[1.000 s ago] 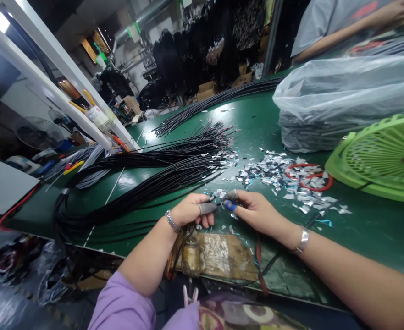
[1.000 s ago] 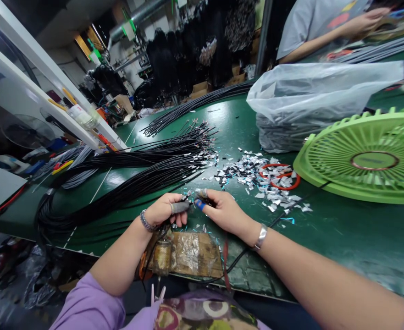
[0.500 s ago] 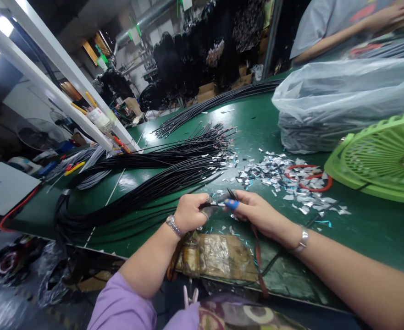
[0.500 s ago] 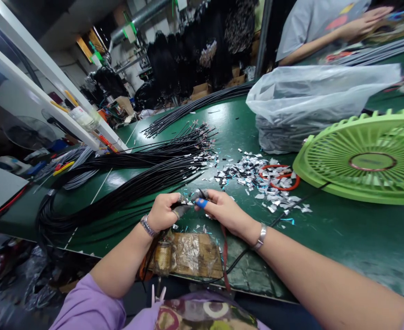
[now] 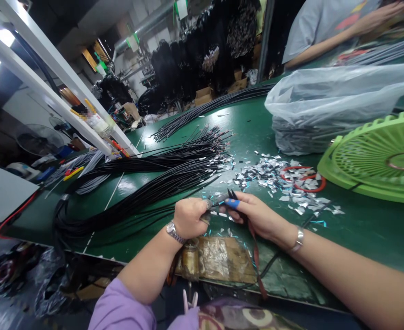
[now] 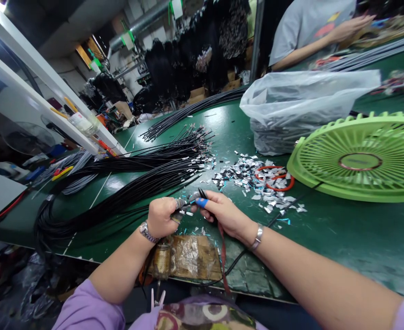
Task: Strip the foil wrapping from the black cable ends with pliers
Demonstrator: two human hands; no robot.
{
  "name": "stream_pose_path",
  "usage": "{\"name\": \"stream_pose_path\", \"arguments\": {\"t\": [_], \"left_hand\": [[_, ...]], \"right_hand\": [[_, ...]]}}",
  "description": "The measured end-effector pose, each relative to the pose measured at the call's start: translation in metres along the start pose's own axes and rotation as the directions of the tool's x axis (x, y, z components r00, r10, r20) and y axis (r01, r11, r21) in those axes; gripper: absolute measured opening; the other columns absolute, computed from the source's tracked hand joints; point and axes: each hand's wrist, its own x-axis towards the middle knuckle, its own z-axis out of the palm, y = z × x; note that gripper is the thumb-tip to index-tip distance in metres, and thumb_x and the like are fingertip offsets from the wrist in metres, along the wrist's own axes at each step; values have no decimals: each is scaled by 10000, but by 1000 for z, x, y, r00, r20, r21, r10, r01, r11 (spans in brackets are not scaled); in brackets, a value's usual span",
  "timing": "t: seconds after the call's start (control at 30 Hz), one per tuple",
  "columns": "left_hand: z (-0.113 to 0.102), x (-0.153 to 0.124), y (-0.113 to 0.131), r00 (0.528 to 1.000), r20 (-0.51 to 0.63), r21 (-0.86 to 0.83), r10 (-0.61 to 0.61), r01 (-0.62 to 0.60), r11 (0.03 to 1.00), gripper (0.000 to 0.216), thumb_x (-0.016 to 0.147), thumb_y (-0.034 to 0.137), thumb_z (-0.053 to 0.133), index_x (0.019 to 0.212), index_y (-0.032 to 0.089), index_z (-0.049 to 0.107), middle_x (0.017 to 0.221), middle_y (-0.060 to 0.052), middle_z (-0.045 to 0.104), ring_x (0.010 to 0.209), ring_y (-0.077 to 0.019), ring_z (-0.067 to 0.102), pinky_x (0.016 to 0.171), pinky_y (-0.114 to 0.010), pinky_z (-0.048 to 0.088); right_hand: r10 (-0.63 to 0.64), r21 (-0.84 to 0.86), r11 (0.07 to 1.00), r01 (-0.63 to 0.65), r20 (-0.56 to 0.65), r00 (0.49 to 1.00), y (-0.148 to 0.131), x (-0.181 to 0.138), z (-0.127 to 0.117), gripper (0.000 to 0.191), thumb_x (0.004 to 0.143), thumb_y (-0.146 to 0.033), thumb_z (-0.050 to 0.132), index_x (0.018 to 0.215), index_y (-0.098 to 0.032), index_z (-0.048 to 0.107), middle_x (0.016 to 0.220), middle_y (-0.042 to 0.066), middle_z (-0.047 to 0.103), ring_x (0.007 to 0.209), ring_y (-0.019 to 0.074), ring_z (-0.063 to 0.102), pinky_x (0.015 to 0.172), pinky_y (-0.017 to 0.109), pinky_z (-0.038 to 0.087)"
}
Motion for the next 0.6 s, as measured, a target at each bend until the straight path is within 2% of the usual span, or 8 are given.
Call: {"name": "stream_pose_path", "arguments": {"t": [0.17, 0.27, 0.47, 0.6], "left_hand": [[0, -1, 2, 1000, 0, 21, -19, 19, 1000, 152, 686, 161, 499, 751, 197, 632, 557, -12, 549, 527, -137, 514, 521, -250, 383], [1, 0, 2, 998, -5, -38, -70, 69, 997, 115, 702, 183, 507, 712, 194, 621, 563, -17, 565, 532, -135, 528, 534, -249, 399], [3, 2, 2, 983, 35, -155, -182, 185, 970, 115, 727, 196, 504, 702, 184, 616, 588, -27, 591, 558, -141, 550, 554, -254, 426], [3, 3, 3, 984, -18, -193, -179, 172, 966, 113, 732, 191, 510, 736, 182, 622, 600, -16, 606, 556, -135, 557, 543, -244, 427]], "right_hand": [[22, 44, 999, -24, 37, 999, 1, 0, 0, 398, 623, -540, 721, 695, -170, 592, 495, -48, 471, 429, 64, 283, 403, 223, 190], [41, 104, 993, -46, 49, 998, 3, 1, 1, 414, 598, -548, 741, 681, -179, 574, 464, -66, 423, 422, 62, 270, 395, 218, 167], [106, 232, 966, -118, 66, 992, 4, 4, 2, 431, 526, -492, 812, 684, -178, 562, 549, -49, 505, 430, 42, 286, 385, 194, 169], [127, 273, 952, -141, 70, 989, 3, 4, 2, 428, 506, -450, 834, 693, -174, 566, 595, -36, 547, 440, 34, 306, 393, 180, 177]]}}
